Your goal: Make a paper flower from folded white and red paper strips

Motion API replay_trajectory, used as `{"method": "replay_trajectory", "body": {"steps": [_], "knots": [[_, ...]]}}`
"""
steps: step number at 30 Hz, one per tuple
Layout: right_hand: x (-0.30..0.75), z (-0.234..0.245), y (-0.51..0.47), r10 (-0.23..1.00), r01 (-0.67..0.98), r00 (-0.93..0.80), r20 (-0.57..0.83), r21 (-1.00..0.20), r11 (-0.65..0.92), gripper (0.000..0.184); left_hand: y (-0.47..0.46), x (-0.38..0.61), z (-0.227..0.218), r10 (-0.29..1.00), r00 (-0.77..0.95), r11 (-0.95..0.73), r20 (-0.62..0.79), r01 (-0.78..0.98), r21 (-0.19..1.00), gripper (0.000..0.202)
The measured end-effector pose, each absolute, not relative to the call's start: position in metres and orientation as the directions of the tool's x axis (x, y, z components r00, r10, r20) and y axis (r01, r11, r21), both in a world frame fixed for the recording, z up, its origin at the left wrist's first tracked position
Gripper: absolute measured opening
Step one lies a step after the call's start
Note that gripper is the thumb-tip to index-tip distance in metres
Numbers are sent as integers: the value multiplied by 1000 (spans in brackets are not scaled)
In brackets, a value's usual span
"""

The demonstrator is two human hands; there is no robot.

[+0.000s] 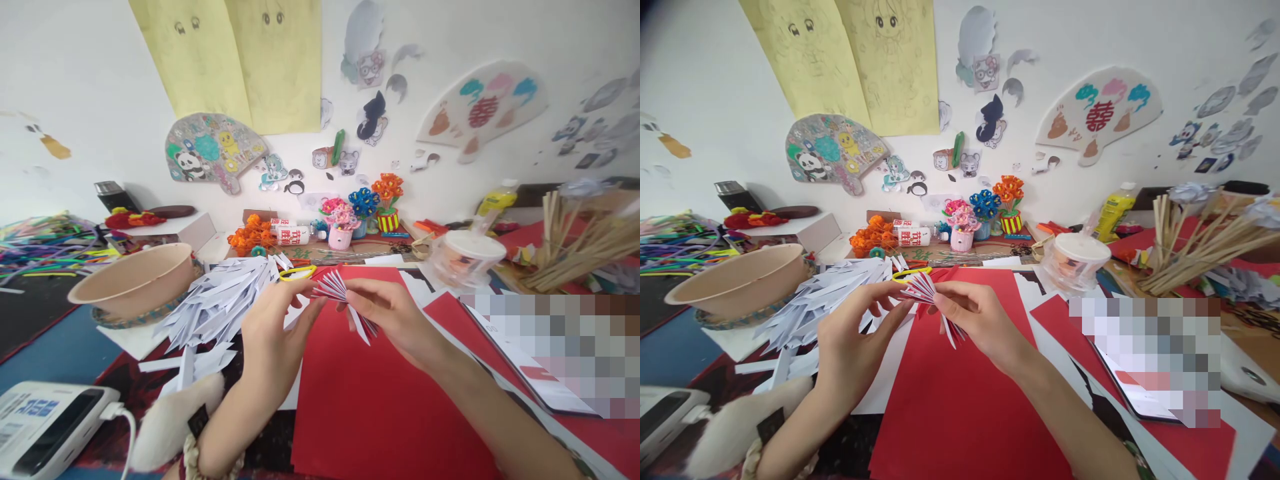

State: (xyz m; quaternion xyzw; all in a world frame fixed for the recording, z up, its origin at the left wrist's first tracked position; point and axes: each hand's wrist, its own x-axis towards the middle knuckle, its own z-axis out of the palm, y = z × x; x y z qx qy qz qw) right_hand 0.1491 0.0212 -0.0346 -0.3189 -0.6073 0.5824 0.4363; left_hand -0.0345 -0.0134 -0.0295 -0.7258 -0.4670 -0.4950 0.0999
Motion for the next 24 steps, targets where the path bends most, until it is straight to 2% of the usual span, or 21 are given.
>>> {"method": "replay_trajectory", "body": {"steps": [6, 19, 24], "knots": [[151, -34, 23, 880, -136, -445, 168, -984, 119, 28, -15, -34, -28, 570, 90, -555, 817, 775, 302, 11], [158, -36, 29, 864, -212, -495, 90, -977, -19, 41, -15, -34, -29, 550, 110, -569, 828, 775, 275, 9], [158, -37, 30, 851, -233, -509, 131, -972, 11, 36, -15, -33, -29, 539, 120, -586, 834, 765, 268, 10]]}}
